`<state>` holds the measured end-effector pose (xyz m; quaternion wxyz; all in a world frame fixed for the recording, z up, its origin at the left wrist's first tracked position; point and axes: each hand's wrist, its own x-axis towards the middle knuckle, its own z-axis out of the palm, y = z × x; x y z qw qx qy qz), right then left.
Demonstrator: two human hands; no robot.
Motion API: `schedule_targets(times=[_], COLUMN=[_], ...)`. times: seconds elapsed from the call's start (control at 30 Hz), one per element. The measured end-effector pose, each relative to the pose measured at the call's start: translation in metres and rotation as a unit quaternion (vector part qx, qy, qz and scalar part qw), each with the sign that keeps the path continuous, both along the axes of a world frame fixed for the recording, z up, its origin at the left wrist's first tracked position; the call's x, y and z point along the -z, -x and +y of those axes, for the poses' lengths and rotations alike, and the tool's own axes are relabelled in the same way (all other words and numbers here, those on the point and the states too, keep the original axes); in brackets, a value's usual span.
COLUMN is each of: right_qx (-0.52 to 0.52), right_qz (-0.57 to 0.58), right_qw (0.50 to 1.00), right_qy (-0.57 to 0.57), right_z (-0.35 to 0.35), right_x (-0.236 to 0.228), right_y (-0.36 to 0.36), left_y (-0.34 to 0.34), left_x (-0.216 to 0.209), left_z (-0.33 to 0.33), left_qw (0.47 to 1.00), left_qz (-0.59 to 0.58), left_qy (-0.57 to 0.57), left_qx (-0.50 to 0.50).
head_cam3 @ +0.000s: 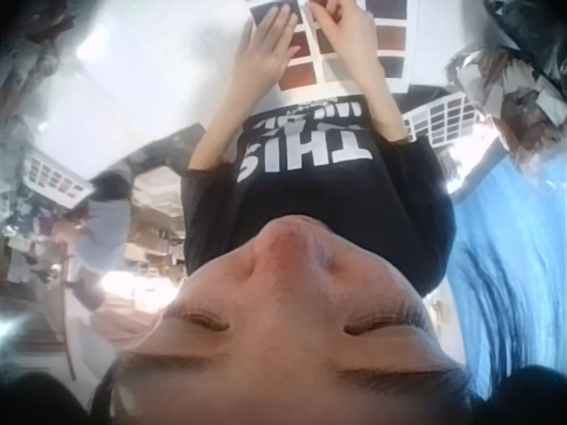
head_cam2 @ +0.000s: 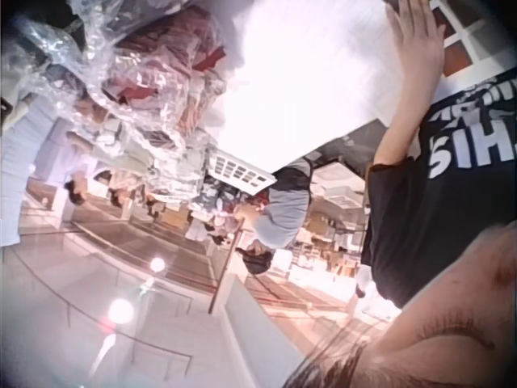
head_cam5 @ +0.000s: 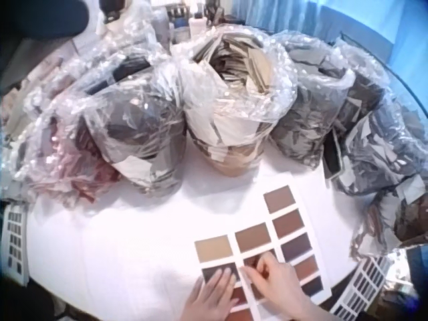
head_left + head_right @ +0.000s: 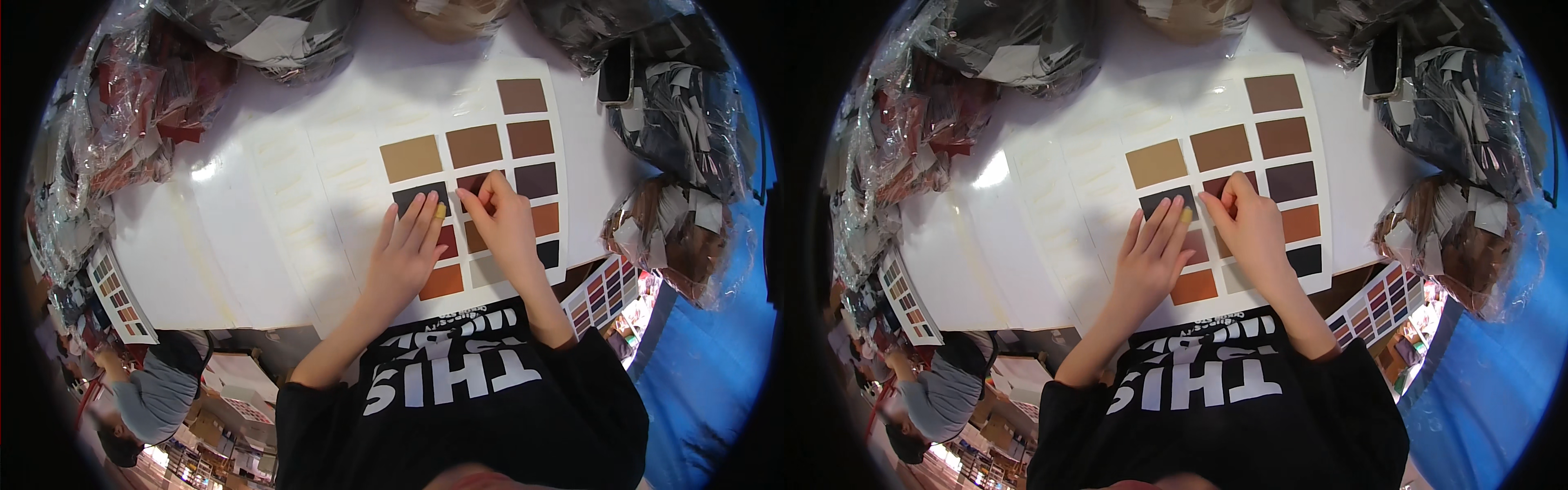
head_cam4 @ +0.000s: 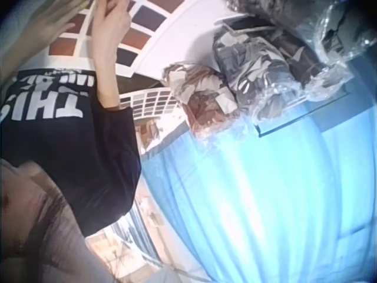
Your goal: Selecting various colored material samples from plastic bags and placing or matching them on a sample board.
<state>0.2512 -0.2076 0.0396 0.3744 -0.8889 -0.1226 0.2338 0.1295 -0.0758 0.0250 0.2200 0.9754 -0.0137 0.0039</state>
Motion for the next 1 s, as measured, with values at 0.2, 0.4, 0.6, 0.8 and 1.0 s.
schedule_targets(times=[0.2, 0.4, 0.6, 0.8, 1.0], right_qx=[-0.024, -0.03, -0.041, -0.068, -0.141], right_qz=[-0.01, -0.014, -0.061, -0.231, -0.437], right_qw=[0.999, 0.996, 0.995, 0.966, 0.887], right_qy=[-0.033, -0.089, -0.071, -0.094, 0.041], right_z=[-0.021, -0.028, -0.05, -0.099, -0.156], right_x=[0.001, -0.008, -0.027, -0.084, -0.195], right_y=[0.005, 0.013, 0.002, -0.033, -0.07], left_y=[-0.044, -0.049, -0.062, -0.162, -0.333], left_x=[-0.008, 0.018, 0.001, -0.098, -0.155], left_z=[0.004, 0.011, 0.018, 0.008, -0.009], left_qw=[0.997, 0.996, 0.995, 0.946, 0.919], left_qz=[-0.056, -0.045, -0.054, -0.3, -0.305], left_qy=[0.023, 0.05, 0.082, 0.112, 0.222], left_qx=[-0.056, -0.061, -0.023, 0.044, 0.117])
